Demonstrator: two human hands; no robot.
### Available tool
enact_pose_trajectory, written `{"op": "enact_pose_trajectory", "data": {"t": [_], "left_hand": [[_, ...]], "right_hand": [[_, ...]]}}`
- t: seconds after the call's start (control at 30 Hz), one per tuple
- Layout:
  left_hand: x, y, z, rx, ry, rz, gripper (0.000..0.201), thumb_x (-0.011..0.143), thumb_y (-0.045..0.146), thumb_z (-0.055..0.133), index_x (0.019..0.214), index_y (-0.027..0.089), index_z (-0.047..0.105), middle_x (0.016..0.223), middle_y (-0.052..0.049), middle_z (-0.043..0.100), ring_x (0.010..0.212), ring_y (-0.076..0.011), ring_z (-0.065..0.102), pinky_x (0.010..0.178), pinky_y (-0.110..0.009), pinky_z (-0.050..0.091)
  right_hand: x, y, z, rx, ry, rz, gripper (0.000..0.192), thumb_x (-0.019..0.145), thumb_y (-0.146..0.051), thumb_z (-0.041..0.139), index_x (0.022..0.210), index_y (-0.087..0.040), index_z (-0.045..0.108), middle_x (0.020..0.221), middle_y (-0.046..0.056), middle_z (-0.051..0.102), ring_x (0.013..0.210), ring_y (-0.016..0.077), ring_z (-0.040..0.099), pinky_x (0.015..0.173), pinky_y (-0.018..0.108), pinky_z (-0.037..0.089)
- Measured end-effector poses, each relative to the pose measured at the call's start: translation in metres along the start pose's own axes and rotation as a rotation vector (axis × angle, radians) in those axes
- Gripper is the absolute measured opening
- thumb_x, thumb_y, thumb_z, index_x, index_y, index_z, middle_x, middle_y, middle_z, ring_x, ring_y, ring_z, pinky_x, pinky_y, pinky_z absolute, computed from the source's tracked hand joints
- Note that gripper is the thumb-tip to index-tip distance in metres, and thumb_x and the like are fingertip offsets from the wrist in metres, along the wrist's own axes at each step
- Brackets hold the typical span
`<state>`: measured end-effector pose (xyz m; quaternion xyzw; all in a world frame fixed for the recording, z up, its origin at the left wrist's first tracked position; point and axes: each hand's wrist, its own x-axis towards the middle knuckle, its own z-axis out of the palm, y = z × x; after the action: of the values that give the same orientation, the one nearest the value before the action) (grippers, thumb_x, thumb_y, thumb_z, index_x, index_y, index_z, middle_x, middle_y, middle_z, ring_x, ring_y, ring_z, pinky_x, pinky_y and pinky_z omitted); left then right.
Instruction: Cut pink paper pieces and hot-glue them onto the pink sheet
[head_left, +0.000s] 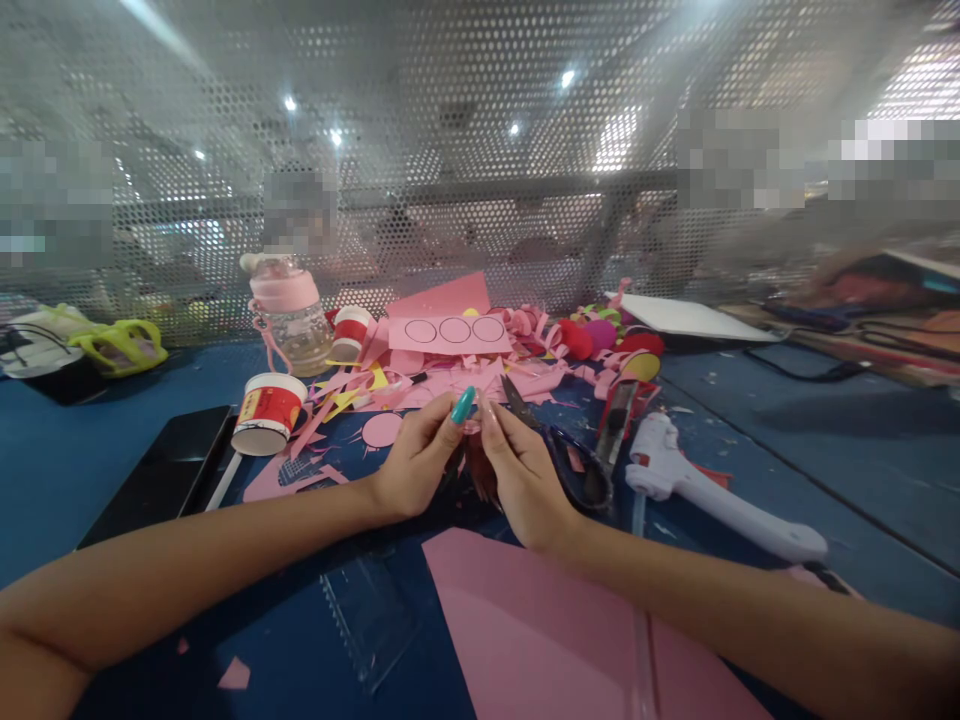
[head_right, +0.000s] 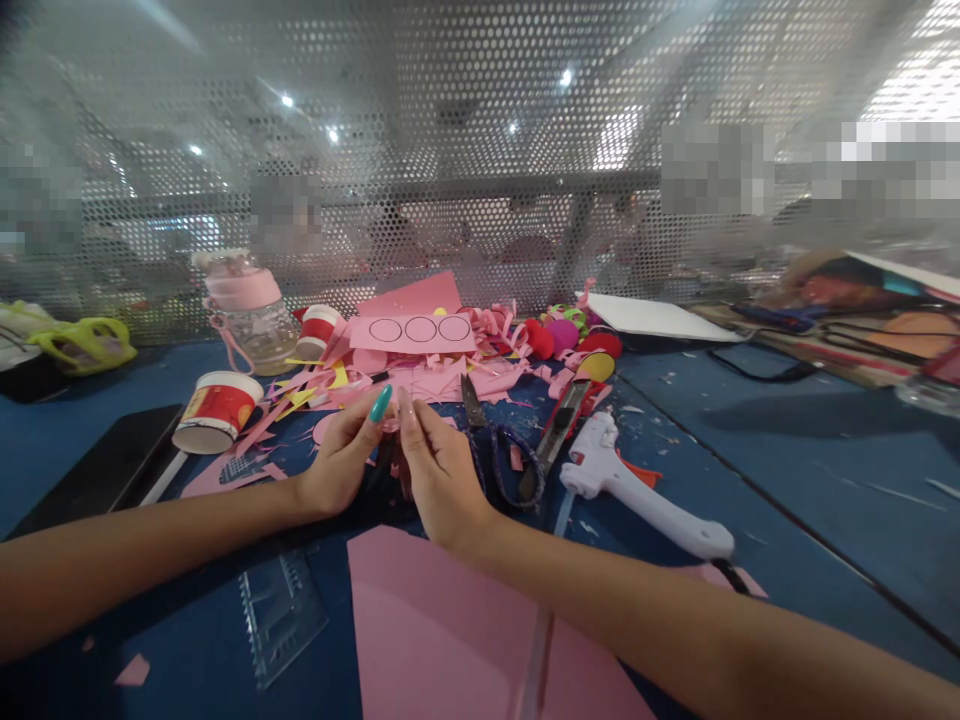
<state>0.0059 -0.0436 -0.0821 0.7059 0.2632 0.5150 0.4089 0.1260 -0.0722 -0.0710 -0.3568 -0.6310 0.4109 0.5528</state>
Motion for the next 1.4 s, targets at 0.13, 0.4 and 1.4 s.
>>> {"op": "enact_pose_trajectory", "data": {"t": [0.13,0.4,1.4], "left_hand": [[-0.001,-0.001,-0.001,0.020,-0.004,0.005,0.027,0.087,0.043,0.040,0.083,0.018,0.051,0.061,0.003,0.046,0.049,-0.0075,0.045,0.046,-0.020,0.040],[-0.001,0.003,0.001,0.137,0.081,0.005,0.029,0.088,0.044,0.036,0.083,0.019,0.050,0.052,0.005,0.041,0.044,-0.0079,0.038,0.041,-0.021,0.035],[-0.011,0.008,0.009,0.289,0.099,0.042,0.029,0.092,0.041,0.026,0.085,0.019,0.045,0.064,0.003,0.045,0.054,-0.0085,0.041,0.053,-0.024,0.034]], "right_hand": [[0.001,0.001,-0.001,0.010,-0.010,0.018,0.031,0.087,-0.046,0.038,0.074,-0.020,0.047,0.049,-0.007,0.037,0.039,0.0067,0.035,0.038,0.020,0.029],[0.001,0.003,-0.002,0.009,-0.001,0.017,0.034,0.084,-0.046,0.044,0.063,-0.021,0.036,0.046,-0.009,0.031,0.037,0.0055,0.028,0.037,0.020,0.027],[-0.003,0.000,0.002,-0.045,0.044,-0.070,0.024,0.086,-0.034,0.045,0.066,-0.020,0.041,0.061,-0.005,0.031,0.051,0.0080,0.026,0.046,0.021,0.026]]}}
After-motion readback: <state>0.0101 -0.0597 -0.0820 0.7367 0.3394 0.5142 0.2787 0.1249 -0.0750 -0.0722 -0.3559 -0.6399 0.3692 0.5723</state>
